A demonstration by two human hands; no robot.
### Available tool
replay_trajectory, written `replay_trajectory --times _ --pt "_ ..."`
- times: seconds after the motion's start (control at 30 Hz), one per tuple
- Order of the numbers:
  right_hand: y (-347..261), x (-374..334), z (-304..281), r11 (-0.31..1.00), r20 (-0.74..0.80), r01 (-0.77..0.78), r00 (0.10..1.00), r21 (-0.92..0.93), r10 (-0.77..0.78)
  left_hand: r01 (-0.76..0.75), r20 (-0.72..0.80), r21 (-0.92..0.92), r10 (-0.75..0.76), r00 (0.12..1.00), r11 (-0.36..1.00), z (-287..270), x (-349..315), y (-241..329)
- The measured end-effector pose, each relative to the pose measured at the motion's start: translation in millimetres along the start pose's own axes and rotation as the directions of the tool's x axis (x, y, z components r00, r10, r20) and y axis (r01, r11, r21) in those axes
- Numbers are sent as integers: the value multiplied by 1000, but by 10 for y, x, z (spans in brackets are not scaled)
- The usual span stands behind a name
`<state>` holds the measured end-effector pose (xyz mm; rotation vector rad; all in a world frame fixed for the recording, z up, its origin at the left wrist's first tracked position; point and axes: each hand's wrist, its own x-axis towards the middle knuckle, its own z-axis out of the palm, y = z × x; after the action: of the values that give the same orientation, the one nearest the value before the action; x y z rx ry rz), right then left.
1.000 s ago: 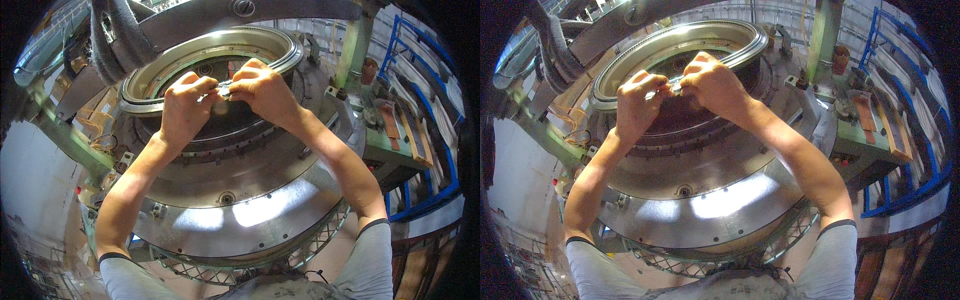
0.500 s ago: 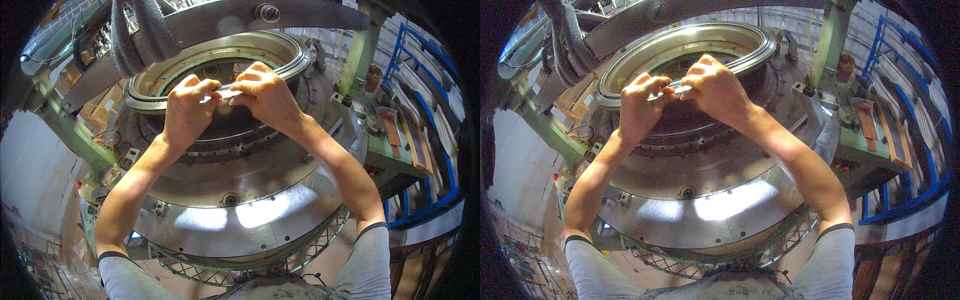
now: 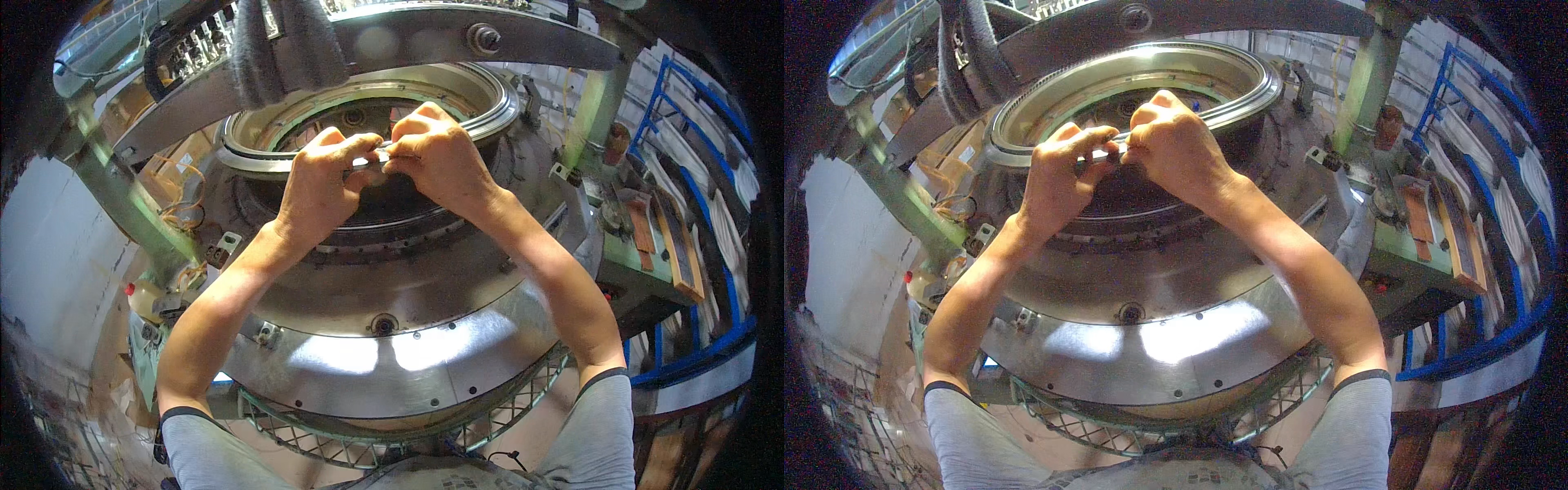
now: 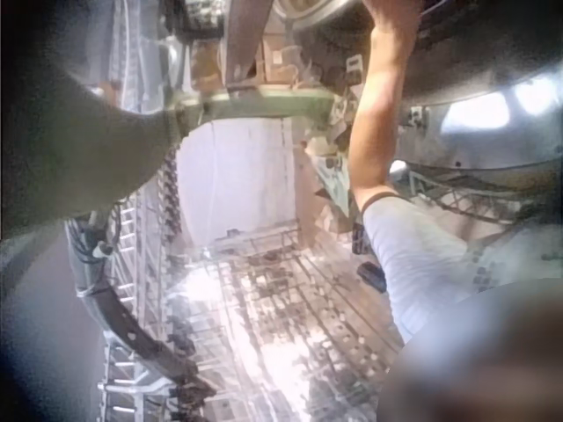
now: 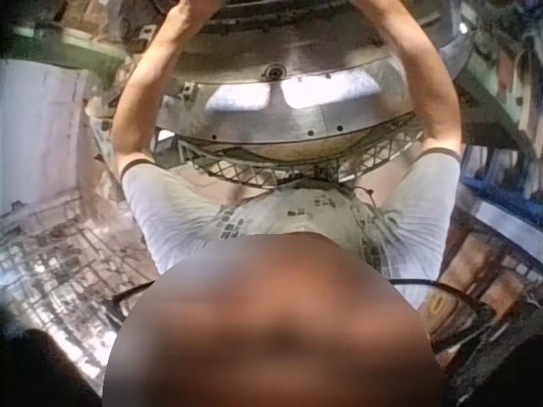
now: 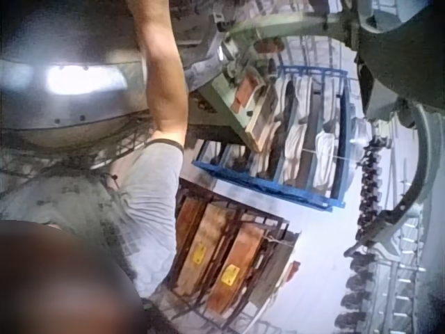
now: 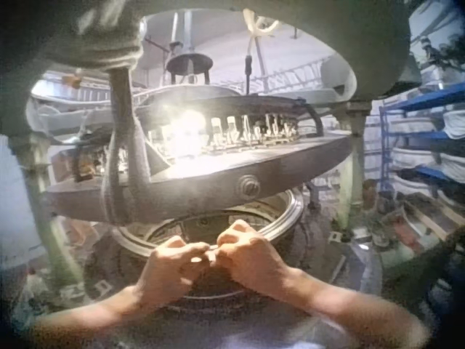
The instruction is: The person repeatedly picks small metal pieces from a wooden tray and places them into slots around the rim of a large circular metal machine. The person handles the pieces one at a time, inserting them into the machine's edge throughout the clip.
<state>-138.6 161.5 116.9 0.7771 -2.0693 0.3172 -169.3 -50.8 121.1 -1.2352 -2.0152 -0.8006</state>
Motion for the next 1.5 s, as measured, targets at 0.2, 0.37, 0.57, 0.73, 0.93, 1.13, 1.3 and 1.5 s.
replay_trajectory --times 0.2,0.37,0.57,0.73,0.93,1.13,1.3,1.5 --pt "-7 124 105 997 -50 48 998 64 -45 50 -20 -75 -52 998 996 -113 71 -23" --pt "-38 120 162 997 40 6 999 77 -9 138 -42 -25 -139 989 990 -238 148 -184" --pt "-58 120 129 996 86 -26 996 83 19 173 -8 22 -172 985 985 -295 103 -249" --pt "-86 111 143 995 144 -83 987 62 73 210 -70 49 -206 976 977 -394 -184 92" --pt "-83 114 94 996 199 -83 977 37 74 143 -103 -229 -171 980 963 -362 -845 609" --pt "-79 131 129 985 173 -162 973 55 150 427 -83 -307 -471 878 850 -225 -1583 935" --pt "-44 155 88 985 245 -168 957 32 155 504 -97 -260 -542 835 824 -224 -1801 899" --pt "62 131 -16 979 283 -191 945 73 163 512 -58 -271 -544 837 816 -206 -1784 905"
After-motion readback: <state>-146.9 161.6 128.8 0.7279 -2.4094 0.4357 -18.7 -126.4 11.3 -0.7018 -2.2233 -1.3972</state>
